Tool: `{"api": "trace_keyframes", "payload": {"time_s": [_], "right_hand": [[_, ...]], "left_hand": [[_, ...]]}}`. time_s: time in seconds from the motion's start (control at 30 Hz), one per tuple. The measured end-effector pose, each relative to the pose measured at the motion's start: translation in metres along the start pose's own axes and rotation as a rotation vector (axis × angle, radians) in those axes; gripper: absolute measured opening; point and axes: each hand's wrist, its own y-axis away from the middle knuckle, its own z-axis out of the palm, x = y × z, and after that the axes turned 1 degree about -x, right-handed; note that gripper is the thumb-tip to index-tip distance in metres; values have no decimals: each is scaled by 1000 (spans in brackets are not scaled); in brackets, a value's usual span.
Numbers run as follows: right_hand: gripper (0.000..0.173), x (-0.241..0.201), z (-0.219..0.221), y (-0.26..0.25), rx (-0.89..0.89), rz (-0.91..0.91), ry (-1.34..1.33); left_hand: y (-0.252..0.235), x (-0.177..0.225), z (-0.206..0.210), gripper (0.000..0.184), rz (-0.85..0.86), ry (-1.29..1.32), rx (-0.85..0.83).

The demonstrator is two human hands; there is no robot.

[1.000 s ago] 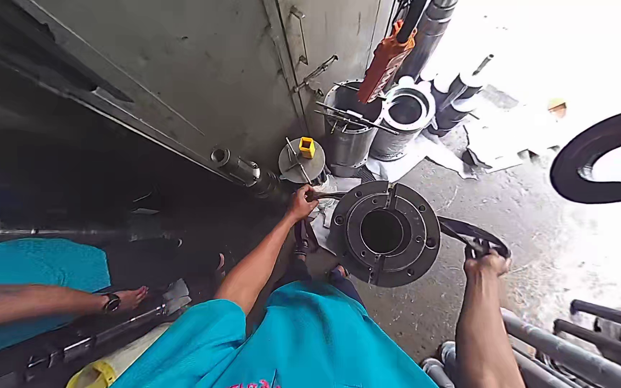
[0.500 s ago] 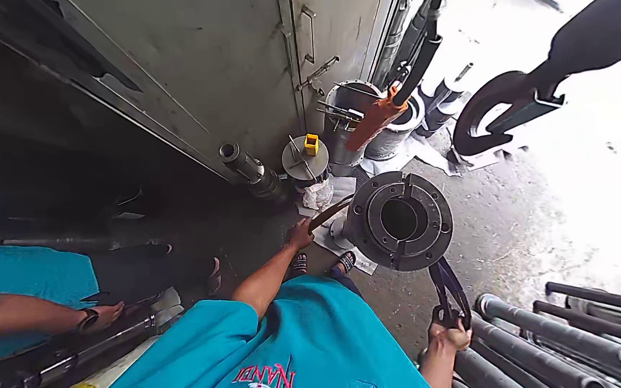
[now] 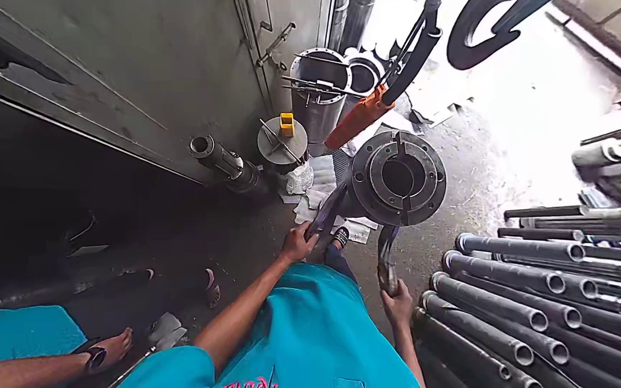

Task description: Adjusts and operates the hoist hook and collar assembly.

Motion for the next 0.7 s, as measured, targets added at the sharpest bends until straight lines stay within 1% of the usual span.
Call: {"api": "trace_keyframes", "payload": {"time_s": [0.03, 0.07, 0.13, 0.2, 0.27, 0.3, 0.33, 0.37, 0.4, 0.43, 0.47, 0.5, 0.53, 0.57, 0.63, 0.67, 0.7], "right_hand": [[54, -12, 7, 6, -9, -45, 41], [50, -25, 12, 11, 20, -98, 61], [46, -47, 18, 15, 119, -172, 34], [45, -66, 16, 17, 214, -180, -33], [46, -86, 11, 11, 256, -170, -92], [48, -96, 13, 4, 251, -192, -108], [51, -105, 16, -6, 224, -232, -126], [53, -115, 22, -16, 168, -276, -151], [52, -125, 27, -25, 87, -309, -170], [50, -133, 31, -32, 1, -333, -184], [47, -141, 34, -38, -74, -348, -210], [47, -148, 36, -43, -136, -364, -231], [48, -153, 36, -47, -188, -379, -245], [50, -155, 35, -46, -241, -391, -263], [61, -154, 36, -43, -344, -393, -289], [65, -152, 35, -43, -391, -373, -284], [65, -150, 33, -43, -412, -355, -276]], "left_hand": [[3, 15, -1, 43, 60, 24, 8], [2, 25, -4, 46, 115, 68, 6], [-3, 35, -11, 52, 199, 146, -36], [-3, 43, -16, 59, 241, 102, -127], [6, 50, -7, 69, 272, 4, -284], [10, 49, 2, 73, 316, -12, -364], [13, 48, 12, 75, 365, 28, -437], [12, 43, 21, 73, 409, 144, -495], [9, 39, 31, 71, 417, 324, -532], [8, 40, 38, 66, 380, 506, -547], [8, 43, 41, 64, 310, 630, -529], [5, 48, 39, 62, 259, 672, -501], [2, 52, 36, 58, 230, 643, -470], [2, 54, 34, 56, 210, 561, -431], [7, 61, 35, 52, 168, 355, -330], [10, 66, 37, 53, 145, 264, -266], [13, 72, 39, 59, 119, 192, -215]]}}
